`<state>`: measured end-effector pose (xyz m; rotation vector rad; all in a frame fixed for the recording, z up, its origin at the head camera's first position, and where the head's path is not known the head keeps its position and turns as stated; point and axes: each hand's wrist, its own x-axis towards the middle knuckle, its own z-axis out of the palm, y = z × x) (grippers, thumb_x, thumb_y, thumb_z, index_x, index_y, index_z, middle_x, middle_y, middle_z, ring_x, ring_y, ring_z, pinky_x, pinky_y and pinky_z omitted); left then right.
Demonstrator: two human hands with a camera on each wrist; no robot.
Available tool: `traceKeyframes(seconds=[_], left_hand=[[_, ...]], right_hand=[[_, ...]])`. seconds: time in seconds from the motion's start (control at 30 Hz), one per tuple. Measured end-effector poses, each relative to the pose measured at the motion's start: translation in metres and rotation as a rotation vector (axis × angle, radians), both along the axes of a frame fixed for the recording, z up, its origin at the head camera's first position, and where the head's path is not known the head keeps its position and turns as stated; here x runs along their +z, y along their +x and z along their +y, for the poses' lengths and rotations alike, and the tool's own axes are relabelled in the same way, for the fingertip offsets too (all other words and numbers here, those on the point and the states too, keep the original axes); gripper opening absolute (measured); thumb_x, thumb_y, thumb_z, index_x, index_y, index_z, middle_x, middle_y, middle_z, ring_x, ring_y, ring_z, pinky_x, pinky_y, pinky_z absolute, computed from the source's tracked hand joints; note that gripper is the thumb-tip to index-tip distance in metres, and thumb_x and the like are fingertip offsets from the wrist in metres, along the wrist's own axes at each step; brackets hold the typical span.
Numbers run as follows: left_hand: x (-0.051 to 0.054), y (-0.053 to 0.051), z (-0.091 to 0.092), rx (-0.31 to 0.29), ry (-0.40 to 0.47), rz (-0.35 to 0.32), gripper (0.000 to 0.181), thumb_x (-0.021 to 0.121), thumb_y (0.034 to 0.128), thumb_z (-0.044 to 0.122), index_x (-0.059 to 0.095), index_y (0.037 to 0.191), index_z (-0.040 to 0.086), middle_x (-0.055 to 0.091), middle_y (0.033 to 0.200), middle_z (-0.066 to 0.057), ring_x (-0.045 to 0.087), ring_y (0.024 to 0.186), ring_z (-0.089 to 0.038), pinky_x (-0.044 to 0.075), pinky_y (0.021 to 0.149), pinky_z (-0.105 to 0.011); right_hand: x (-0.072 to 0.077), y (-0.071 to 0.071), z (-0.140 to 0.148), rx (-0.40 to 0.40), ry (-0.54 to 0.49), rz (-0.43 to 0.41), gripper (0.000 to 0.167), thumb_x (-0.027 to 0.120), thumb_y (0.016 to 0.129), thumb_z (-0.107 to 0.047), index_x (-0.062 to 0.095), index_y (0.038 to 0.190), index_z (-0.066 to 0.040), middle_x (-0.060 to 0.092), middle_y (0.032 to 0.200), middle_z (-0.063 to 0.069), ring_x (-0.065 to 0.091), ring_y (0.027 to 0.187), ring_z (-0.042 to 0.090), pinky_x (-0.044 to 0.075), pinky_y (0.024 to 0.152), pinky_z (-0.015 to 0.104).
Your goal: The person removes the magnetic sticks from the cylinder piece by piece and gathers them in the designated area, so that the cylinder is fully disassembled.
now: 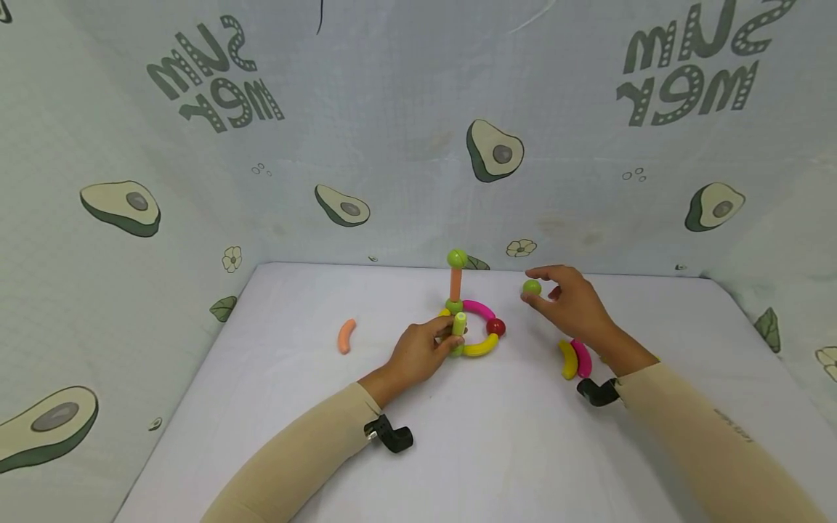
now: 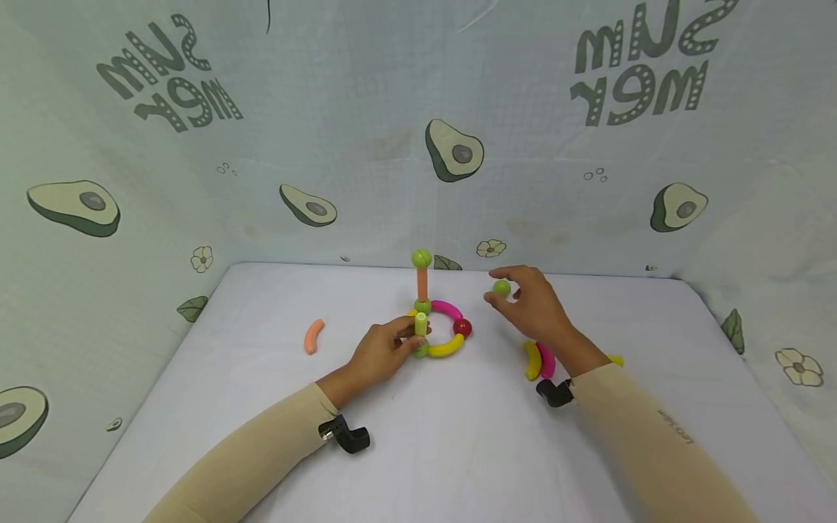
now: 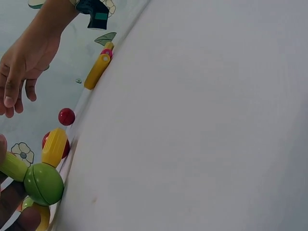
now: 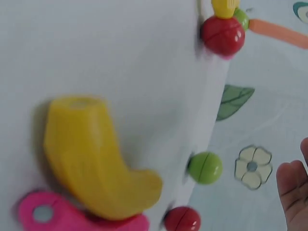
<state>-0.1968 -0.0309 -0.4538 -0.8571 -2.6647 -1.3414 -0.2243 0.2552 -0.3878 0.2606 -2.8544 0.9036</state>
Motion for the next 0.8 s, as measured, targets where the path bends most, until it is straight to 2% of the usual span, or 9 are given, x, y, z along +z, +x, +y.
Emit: traceKeyframes(seconds=[0.2,0.37,0.53,0.6,0.67,0.8], left_hand=[[-0.001,-0.002,-0.001,0.001,0.005,-0.004,0.035,0.071,0.0987,0.026,0.065,0.129,0.008,0.075,0.117,-0.002,0.067,0.096,-0.006,0.053,0.078,-0.021],[0.003,-0.003,-0.003,-0.01,0.041,-0.032,0.051,0.072,0.0976,0.031,0.058,0.14,0.008,0.073,0.121,-0.002,0.066,0.105,-0.011,0.054,0.083,-0.023],[0.009,-0.01,-0.008,-0.029,0.127,0.014,0.046,0.059,0.1056,0.032,0.055,0.143,0.005,0.069,0.127,-0.003,0.063,0.111,-0.016,0.053,0.085,-0.03],[0.012,-0.016,-0.009,-0.002,0.168,0.036,0.042,0.052,0.109,0.031,0.055,0.141,0.003,0.069,0.127,-0.006,0.063,0.111,-0.016,0.053,0.086,-0.032],[0.014,-0.021,-0.009,0.051,0.189,0.05,0.041,0.049,0.11,0.031,0.057,0.138,0.003,0.069,0.126,-0.007,0.063,0.11,-0.016,0.053,0.086,-0.033],[0.016,-0.033,-0.006,0.158,0.177,0.022,0.04,0.055,0.1081,0.031,0.058,0.138,0.005,0.067,0.125,-0.006,0.062,0.111,-0.015,0.053,0.09,-0.03]], right_hand=[[0.003,-0.002,-0.019,0.065,-0.012,0.001,0.051,0.078,0.094,-0.025,0.062,0.139,-0.007,0.056,0.138,0.018,0.057,0.104,0.036,0.056,0.082,0.049],[0.005,-0.007,-0.034,0.106,-0.023,0.028,0.05,0.078,0.094,-0.023,0.061,0.138,-0.007,0.058,0.135,0.018,0.059,0.101,0.035,0.057,0.081,0.049],[0.008,-0.014,-0.047,0.115,-0.054,0.035,0.049,0.078,0.094,-0.019,0.061,0.138,-0.006,0.059,0.133,0.018,0.061,0.1,0.035,0.059,0.08,0.048],[0.009,-0.017,-0.051,0.112,-0.077,0.025,0.049,0.077,0.095,-0.019,0.06,0.139,-0.007,0.059,0.133,0.017,0.061,0.103,0.035,0.059,0.082,0.048],[0.009,-0.02,-0.055,0.114,-0.104,0.016,0.049,0.075,0.096,-0.021,0.059,0.14,-0.007,0.06,0.134,0.015,0.06,0.11,0.035,0.057,0.087,0.048],[0.01,-0.025,-0.061,0.123,-0.146,-0.004,0.051,0.073,0.098,-0.025,0.056,0.143,-0.008,0.061,0.135,0.014,0.057,0.122,0.034,0.053,0.095,0.049]])
